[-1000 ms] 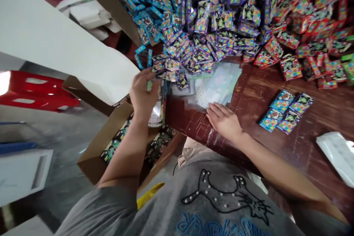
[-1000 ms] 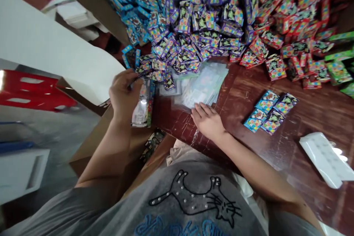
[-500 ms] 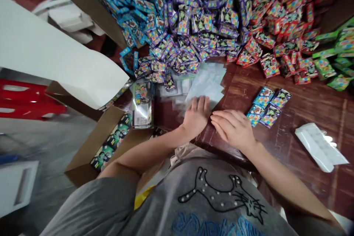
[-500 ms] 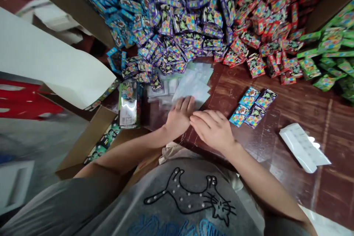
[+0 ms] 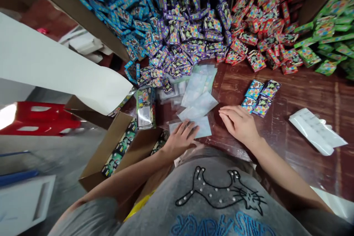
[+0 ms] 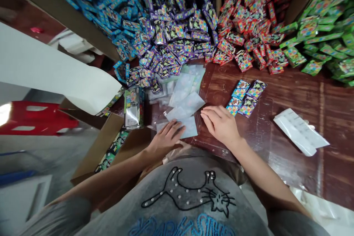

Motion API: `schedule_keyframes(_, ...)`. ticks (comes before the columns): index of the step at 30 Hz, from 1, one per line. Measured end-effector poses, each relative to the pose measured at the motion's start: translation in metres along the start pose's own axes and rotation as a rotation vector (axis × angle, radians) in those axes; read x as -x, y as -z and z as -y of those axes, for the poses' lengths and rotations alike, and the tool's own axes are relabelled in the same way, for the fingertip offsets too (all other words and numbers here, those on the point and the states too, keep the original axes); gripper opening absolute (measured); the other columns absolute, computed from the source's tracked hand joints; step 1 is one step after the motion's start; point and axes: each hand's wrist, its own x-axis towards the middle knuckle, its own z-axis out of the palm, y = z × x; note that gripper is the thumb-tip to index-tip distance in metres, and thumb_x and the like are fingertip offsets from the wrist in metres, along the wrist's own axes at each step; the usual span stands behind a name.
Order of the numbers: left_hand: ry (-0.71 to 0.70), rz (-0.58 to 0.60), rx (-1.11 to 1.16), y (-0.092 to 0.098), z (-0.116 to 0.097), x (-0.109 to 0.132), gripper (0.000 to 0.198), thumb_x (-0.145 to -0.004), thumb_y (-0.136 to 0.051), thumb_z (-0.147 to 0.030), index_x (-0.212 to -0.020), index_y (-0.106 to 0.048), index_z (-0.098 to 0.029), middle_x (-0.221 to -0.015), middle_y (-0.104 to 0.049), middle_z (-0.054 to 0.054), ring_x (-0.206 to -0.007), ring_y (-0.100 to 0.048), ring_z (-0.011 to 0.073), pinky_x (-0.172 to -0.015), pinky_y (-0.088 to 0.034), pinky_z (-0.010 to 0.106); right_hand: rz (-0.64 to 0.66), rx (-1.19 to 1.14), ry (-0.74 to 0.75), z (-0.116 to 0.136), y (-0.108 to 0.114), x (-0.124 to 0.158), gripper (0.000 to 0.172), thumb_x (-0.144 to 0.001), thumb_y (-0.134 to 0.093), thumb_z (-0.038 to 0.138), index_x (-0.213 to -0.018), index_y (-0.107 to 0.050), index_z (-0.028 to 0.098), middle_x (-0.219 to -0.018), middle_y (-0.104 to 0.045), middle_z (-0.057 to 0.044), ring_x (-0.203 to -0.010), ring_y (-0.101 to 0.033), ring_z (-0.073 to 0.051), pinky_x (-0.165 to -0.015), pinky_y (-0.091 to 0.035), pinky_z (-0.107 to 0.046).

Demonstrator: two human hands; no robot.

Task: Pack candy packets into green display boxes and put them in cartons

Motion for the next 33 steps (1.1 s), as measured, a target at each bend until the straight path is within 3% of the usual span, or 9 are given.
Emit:
schedule_keyframes(3,0.026,-0.051,0.128,0.022,0.019,0.010,0.057,-0.103,-0.048,-0.010,-0.155,-0.063,-0.029,-0.156,-0.066,0.009,-0.149,-0.062,0.0270,-0.125,-0.053,0.044,-0.036,-0.055,-0.024,0.005,0.005,0.009,0.018,-0.107,-0.062,0.027,-0.112,-0.079,0.023,-0.113,-0.084,-0.009,-0.102,-0.078,-0.025,-0.093,-0.063,-0.044)
schedule_keyframes(7,0.111,-0.300,0.500,0.070,0.017,-0.002,0.052,-0.111,-0.043,-0.026,-0.160,-0.054,-0.018,-0.147,-0.072,0.014,-0.134,-0.071,0.0255,-0.114,-0.059,0.036,-0.092,-0.096,0.068,0.021,0.007,-0.003,0.032,-0.108,-0.062,0.026,-0.138,-0.070,0.020,-0.136,-0.077,-0.015,-0.126,-0.073,-0.027,-0.108,-0.061,-0.046)
schedule_keyframes(11,-0.067,-0.361,0.772,0.098,-0.010,-0.021,0.045,-0.112,-0.048,-0.036,-0.148,-0.066,-0.015,-0.134,-0.077,0.012,-0.122,-0.074,0.0247,-0.110,-0.058,0.033,-0.048,-0.100,0.077,0.035,0.013,-0.028,0.044,-0.108,-0.062,0.034,-0.148,-0.062,0.016,-0.142,-0.073,-0.018,-0.131,-0.069,-0.030,-0.113,-0.057,-0.049)
schedule_keyframes(15,-0.090,-0.339,0.831,0.090,-0.024,-0.029,0.041,-0.113,-0.046,-0.032,-0.142,-0.069,-0.015,-0.129,-0.079,0.011,-0.115,-0.076,0.0236,-0.107,-0.059,0.033,0.084,-0.145,-0.017,0.037,0.034,-0.038,0.021,-0.105,-0.067,0.040,-0.113,-0.073,0.021,-0.107,-0.078,-0.009,-0.099,-0.071,-0.024,-0.092,-0.058,-0.040)
schedule_keyframes(18,-0.048,-0.266,0.837,0.076,-0.017,-0.029,0.043,-0.111,-0.047,-0.033,-0.147,-0.066,-0.019,-0.133,-0.079,0.010,-0.121,-0.076,0.0252,-0.109,-0.059,0.037,0.372,-0.225,-0.045,0.034,0.054,-0.038,0.033,-0.101,-0.072,0.047,-0.080,-0.063,0.023,-0.075,-0.067,0.002,-0.070,-0.060,-0.015,-0.080,-0.050,-0.034)
schedule_keyframes(23,-0.069,-0.011,1.045,0.065,-0.001,-0.033,0.068,-0.093,-0.076,-0.044,-0.156,-0.057,-0.027,-0.146,-0.073,0.011,-0.130,-0.074,0.0305,-0.110,-0.060,0.046,0.819,-0.290,0.010,0.026,0.071,-0.040,0.030,-0.100,-0.070,0.037,-0.075,-0.061,0.023,-0.090,-0.076,0.002,-0.096,-0.075,-0.019,-0.123,-0.036,-0.059)
schedule_keyframes(27,-0.052,0.039,1.087,0.061,-0.001,-0.051,0.047,-0.091,-0.075,-0.044,-0.133,-0.069,-0.023,-0.105,-0.081,0.006,-0.094,-0.078,0.0248,-0.083,-0.062,0.035,0.755,-0.371,-0.041,0.019,0.058,-0.047,0.027,-0.103,-0.059,0.032,-0.077,-0.053,0.025,-0.081,-0.073,0.001,-0.126,-0.074,-0.024,-0.124,-0.039,-0.057)
schedule_keyframes(30,0.013,0.021,0.972,0.061,-0.002,-0.067,0.024,-0.098,-0.059,-0.040,-0.100,-0.071,-0.019,-0.082,-0.072,-0.001,-0.075,-0.067,0.0170,-0.071,-0.052,0.027,0.649,-0.445,-0.206,0.015,0.040,-0.052,0.017,-0.102,-0.062,0.041,-0.095,-0.060,0.026,-0.089,-0.078,0.000,-0.100,-0.079,-0.020,-0.100,-0.055,-0.043)
schedule_keyframes(33,0.107,-0.055,0.935,0.070,0.003,-0.077,0.028,-0.102,-0.051,-0.037,-0.090,-0.069,-0.019,-0.079,-0.068,-0.002,-0.074,-0.063,0.0150,-0.070,-0.046,0.025,0.591,-0.451,-0.432,0.007,0.025,-0.058,0.024,-0.095,-0.072,0.046,-0.105,-0.066,0.025,-0.096,-0.082,0.000,-0.082,-0.075,-0.016,-0.075,-0.053,-0.032)
